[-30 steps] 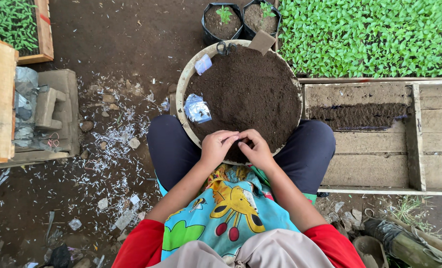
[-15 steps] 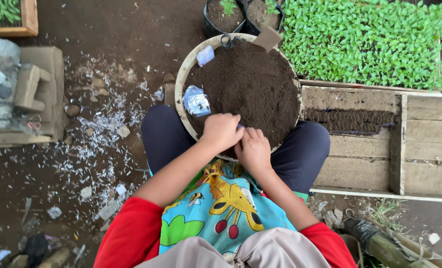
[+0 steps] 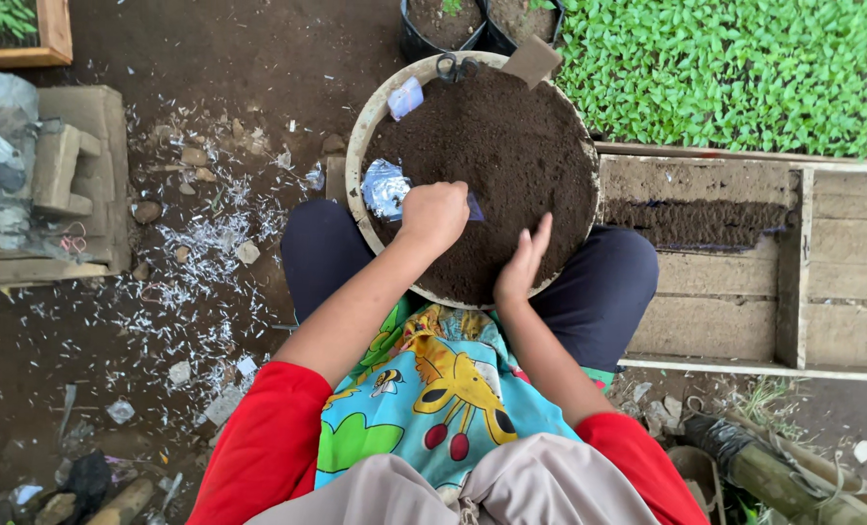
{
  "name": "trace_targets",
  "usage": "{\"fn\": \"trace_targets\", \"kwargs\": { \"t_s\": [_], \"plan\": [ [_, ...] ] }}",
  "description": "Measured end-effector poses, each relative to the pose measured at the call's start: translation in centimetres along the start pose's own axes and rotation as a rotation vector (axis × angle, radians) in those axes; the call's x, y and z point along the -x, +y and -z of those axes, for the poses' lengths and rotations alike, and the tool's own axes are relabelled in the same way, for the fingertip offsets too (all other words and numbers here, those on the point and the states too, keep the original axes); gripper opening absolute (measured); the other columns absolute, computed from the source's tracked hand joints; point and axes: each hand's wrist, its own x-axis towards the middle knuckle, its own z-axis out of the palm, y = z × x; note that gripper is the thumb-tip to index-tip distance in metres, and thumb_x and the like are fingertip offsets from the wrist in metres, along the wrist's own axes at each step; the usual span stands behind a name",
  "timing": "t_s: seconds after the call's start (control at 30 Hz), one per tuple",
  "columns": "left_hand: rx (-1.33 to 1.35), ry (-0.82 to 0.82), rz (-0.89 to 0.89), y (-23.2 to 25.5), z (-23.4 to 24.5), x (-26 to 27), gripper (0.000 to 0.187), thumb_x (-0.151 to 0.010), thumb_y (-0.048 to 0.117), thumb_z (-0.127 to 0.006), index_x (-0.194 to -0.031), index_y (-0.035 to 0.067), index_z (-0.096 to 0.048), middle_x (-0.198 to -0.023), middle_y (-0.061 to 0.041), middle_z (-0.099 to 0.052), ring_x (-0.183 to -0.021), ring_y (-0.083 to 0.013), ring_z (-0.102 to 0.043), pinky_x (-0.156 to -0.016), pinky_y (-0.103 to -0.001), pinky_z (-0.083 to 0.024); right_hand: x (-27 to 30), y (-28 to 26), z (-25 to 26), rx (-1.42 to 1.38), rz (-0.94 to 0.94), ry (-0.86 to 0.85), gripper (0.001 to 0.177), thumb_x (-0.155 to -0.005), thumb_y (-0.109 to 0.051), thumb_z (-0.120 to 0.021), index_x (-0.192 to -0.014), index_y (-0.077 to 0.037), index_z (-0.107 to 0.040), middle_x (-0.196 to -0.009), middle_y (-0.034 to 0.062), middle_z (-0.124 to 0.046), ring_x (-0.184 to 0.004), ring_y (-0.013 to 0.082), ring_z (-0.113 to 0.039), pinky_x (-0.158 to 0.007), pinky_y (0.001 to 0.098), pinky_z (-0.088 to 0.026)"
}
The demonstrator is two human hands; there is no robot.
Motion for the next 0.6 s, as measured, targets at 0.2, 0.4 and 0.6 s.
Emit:
{"fn": "trace_targets", "kwargs": {
  "t_s": [0.2, 0.4, 0.6],
  "plan": [
    [-0.034, 0.010, -0.028, 1.6, 0.5, 1.1, 0.012, -0.088, 0.014, -0.052, -0.087, 0.010, -0.064, -0.067, -0.008, -0.065, -0.060, -0.0302, -0.068, -0.056, -0.041, -0.054, -7.1, -0.6, -5.1, -0.250, -0.118, 0.102, 0.054, -0.107, -0.041, -0.039, -0.154, -0.014, -0.034, -0.159, 0.0118, -0.029, -0.149, 0.0268, -0.022, -0.126, 0.0386, -0.013],
    [0.006, 0.067, -0.060, 3.0, 2.2, 1.3, 0.008, -0.091, 0.016, -0.050, -0.097, 0.012, -0.052, -0.068, -0.012, -0.065, -0.058, -0.0321, -0.067, -0.054, -0.044, -0.052, -10.4, -6.4, -4.9, -0.973, -0.693, -0.081, 0.058, -0.085, -0.054, -0.056, -0.126, -0.015, -0.067, -0.131, 0.0277, -0.058, -0.121, 0.0480, -0.056, -0.102, 0.0661, -0.042],
    [-0.010, 0.192, -0.101, 2.8, 0.2, 0.4, 0.012, -0.085, 0.018, -0.056, -0.094, 0.017, -0.063, -0.072, -0.004, -0.066, -0.063, -0.0257, -0.067, -0.056, -0.036, -0.054, -9.9, -13.4, -5.6, -0.831, -0.467, -0.241, 0.057, -0.088, -0.052, -0.051, -0.121, -0.010, -0.068, -0.114, 0.0202, -0.069, -0.100, 0.0356, -0.068, -0.085, 0.0512, -0.056]
  ]
}}
